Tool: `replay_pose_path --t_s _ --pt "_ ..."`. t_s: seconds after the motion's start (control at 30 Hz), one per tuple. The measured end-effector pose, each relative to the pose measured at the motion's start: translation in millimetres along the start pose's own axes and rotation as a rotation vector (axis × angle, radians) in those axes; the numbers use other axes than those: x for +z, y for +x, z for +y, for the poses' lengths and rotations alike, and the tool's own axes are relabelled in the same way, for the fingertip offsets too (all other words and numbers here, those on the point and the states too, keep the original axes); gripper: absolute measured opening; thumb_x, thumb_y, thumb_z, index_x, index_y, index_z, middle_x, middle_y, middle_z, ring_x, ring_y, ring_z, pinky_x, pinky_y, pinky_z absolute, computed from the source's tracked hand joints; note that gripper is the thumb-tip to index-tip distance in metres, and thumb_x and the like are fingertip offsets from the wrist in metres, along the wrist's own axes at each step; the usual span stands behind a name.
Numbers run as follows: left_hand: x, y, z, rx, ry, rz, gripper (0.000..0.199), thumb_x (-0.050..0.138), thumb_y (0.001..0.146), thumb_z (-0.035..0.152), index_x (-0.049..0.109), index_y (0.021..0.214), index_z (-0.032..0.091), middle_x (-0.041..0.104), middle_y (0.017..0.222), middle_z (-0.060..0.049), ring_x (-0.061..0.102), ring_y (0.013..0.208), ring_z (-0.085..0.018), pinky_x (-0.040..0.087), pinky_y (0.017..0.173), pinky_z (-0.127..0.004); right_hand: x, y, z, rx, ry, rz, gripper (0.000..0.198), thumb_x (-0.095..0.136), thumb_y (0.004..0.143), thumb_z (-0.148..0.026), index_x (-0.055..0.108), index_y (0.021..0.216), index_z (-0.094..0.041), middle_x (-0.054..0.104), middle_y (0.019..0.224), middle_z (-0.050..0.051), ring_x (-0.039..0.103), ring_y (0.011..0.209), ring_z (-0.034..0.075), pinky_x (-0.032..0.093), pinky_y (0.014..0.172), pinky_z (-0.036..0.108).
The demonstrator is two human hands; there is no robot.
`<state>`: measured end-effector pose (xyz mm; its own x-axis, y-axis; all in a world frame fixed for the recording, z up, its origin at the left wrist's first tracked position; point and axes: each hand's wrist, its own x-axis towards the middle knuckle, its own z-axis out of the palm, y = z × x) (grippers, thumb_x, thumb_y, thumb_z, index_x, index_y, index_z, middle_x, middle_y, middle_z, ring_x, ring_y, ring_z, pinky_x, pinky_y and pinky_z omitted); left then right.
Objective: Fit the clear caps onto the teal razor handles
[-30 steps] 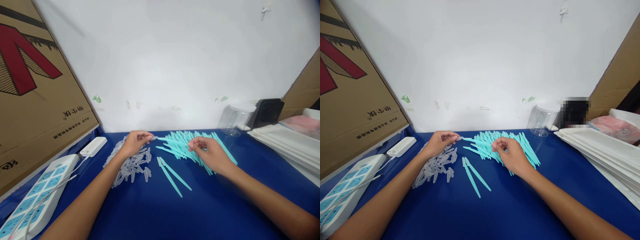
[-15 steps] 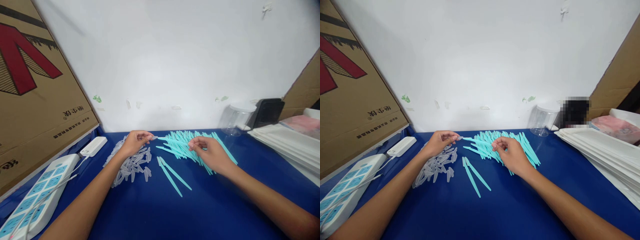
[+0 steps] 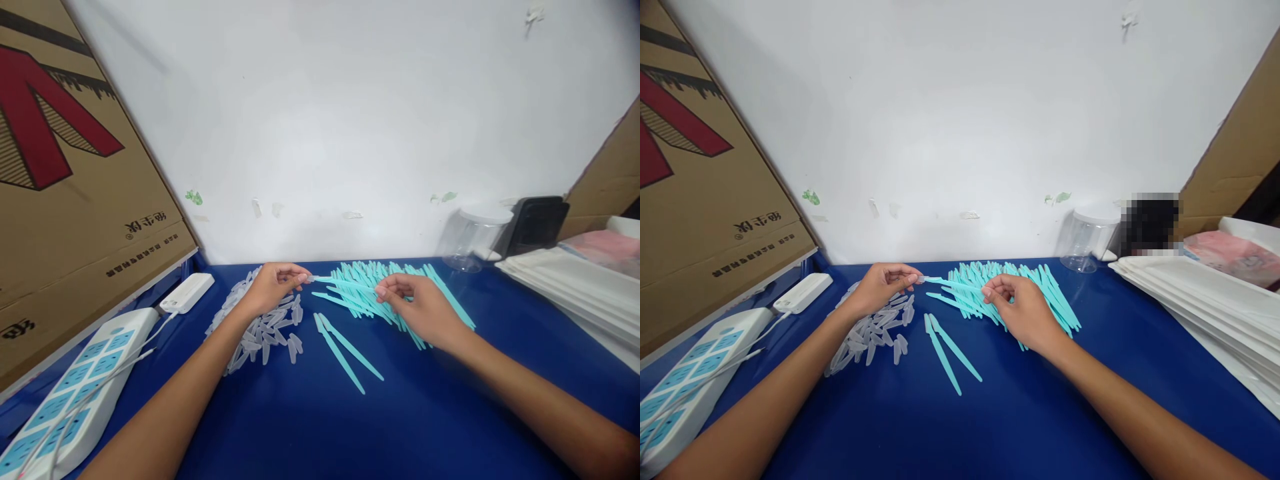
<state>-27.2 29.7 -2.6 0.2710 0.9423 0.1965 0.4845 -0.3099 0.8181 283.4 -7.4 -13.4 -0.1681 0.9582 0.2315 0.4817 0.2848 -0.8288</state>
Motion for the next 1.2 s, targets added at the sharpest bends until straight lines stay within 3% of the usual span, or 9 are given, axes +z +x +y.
replay_pose_path --t_s 0.97,1.2 --pt "11 -2 1 -0.009 -0.06 -0.048 0.033 0.072 0.088 0.048 0.081 0.103 0.02 0.08 0.093 -0.01 0.071 0.078 -0.02 0.056 0.07 -0.031 3 -4 -4 0.013 0.024 -0.061 0.03 0.061 0.091 -0.048 0.068 0.082 -0.02 0.074 0.08 0.006 0.063 0.071 0.02 0.046 0.064 0.033" --pt "14 -4 1 -0.011 -0.091 -0.039 0.035 0.074 0.087 0.049 0.081 0.102 0.018 0.08 0.094 -0.011 0.071 0.077 -0.02 0.056 0.069 -0.031 6 -4 -1 0.009 0.025 -0.076 0.025 0.061 0.091 -0.041 0.068 0.081 -0.02 0.074 0.079 0.005 0.065 0.074 0.02 0.049 0.07 0.034"
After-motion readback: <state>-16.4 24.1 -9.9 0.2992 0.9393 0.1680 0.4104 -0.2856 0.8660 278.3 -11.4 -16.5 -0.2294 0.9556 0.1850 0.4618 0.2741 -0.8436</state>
